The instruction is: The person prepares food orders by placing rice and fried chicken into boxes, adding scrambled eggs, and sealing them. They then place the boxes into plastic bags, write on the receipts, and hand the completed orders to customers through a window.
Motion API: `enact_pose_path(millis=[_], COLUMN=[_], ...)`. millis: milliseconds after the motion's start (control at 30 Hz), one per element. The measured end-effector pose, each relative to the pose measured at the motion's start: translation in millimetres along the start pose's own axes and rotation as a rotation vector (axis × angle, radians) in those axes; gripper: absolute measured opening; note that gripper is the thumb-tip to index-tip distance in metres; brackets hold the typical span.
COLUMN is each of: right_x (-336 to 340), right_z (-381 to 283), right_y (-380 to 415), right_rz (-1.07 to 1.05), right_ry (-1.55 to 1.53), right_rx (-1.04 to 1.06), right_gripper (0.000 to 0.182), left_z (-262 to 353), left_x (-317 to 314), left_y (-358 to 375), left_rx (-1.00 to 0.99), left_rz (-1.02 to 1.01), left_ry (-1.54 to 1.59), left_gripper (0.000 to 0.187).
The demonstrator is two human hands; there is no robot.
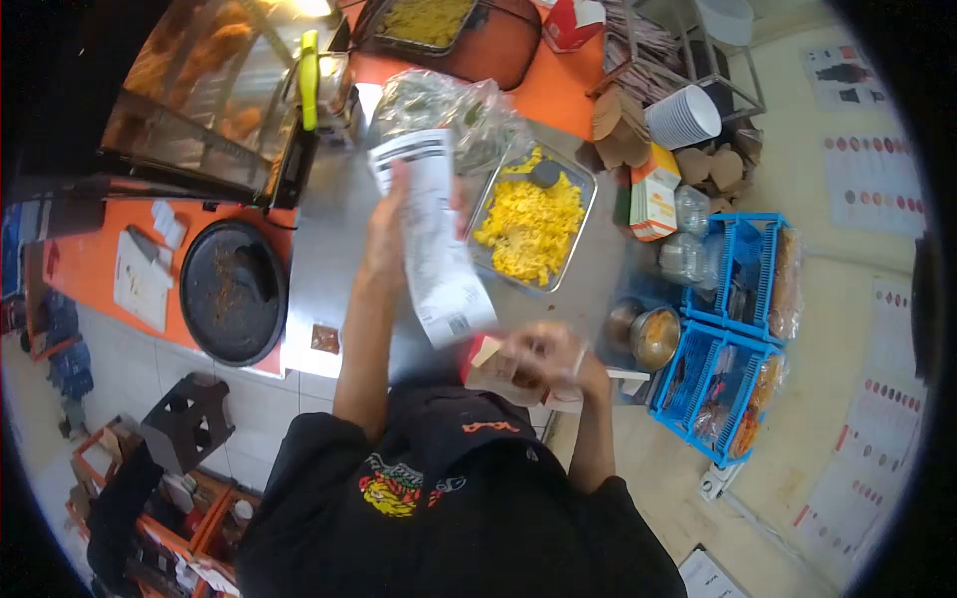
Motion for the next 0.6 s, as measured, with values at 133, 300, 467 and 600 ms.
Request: enact_pose_path(millis=[133,300,467,600], right_x=[61,92,106,117], right_z=[89,83,106,67], right_y=[-144,-313,-343,-295], right_rz=[0.628,0.972,0.553,0.304], right_ry=[0.146,0.775,1.213,1.217], right_rx=[0.086,0.237,0.186,0.127], right_gripper=[0.028,0.03,0.02,0.024], left_z=[-2,-15,-37,-78], left_x=[13,36,101,160], left_y=[-9,-2,46,69], left_rx=[-0.061,-0.004,0.163,0.239], left_rz=[0.147,0.195,0.486,0.657], left_ry=[-0.104,-0.173,-0.283,-0.209], left_gripper=[0.056,0.063,0.063,0.056])
Point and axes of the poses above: each hand's wrist, its own y-axis away from the middle knuckle, its own x-axis out of the back of the hand, z = x × y, the point moved 2 cm from there along -y, towards the middle knuckle, and after that the axes turned 10 degrees about -x, right-handed, at the moved point
